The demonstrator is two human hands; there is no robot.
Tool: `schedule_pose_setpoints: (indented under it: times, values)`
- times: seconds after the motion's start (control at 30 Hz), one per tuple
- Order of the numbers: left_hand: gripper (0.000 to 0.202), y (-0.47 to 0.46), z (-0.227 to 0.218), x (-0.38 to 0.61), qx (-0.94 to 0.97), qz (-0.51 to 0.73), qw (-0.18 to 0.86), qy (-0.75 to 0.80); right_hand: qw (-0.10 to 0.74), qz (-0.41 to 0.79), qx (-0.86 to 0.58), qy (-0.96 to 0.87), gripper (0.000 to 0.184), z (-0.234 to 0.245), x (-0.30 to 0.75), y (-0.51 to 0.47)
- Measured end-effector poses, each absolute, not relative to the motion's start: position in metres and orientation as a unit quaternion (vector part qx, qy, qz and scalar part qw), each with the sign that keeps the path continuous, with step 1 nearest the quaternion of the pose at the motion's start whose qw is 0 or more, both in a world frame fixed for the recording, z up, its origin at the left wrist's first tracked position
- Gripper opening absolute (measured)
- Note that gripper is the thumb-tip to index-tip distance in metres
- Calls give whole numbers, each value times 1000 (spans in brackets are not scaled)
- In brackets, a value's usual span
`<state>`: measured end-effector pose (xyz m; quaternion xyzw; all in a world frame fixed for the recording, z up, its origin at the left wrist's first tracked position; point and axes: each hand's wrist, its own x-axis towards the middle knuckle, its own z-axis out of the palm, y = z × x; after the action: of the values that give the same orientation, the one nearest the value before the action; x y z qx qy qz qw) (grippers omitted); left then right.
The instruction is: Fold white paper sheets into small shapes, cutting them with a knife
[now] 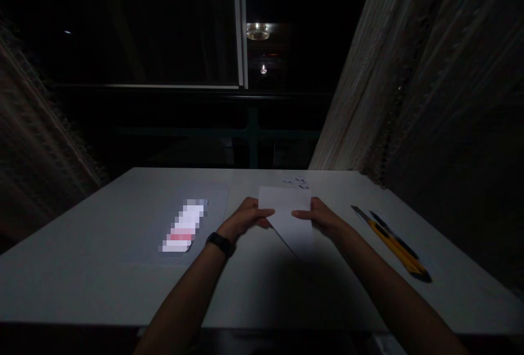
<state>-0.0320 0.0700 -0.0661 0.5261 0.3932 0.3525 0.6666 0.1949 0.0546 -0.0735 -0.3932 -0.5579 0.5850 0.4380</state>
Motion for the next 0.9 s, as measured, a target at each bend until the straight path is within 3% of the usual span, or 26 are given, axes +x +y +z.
schedule_pose_setpoints:
  times: [0.33, 0.6, 0.9]
  values:
    - [34, 75, -63, -46, 564, 221, 733, 309, 398, 631, -352, -565, 49, -73, 203, 54]
    - [31, 81, -72, -48, 535, 268, 746, 292, 377, 649, -378, -542, 39, -77, 208, 57]
    - [28, 79, -69, -48, 493, 321, 745, 315, 391, 659, -359, -532, 43, -79, 205, 57]
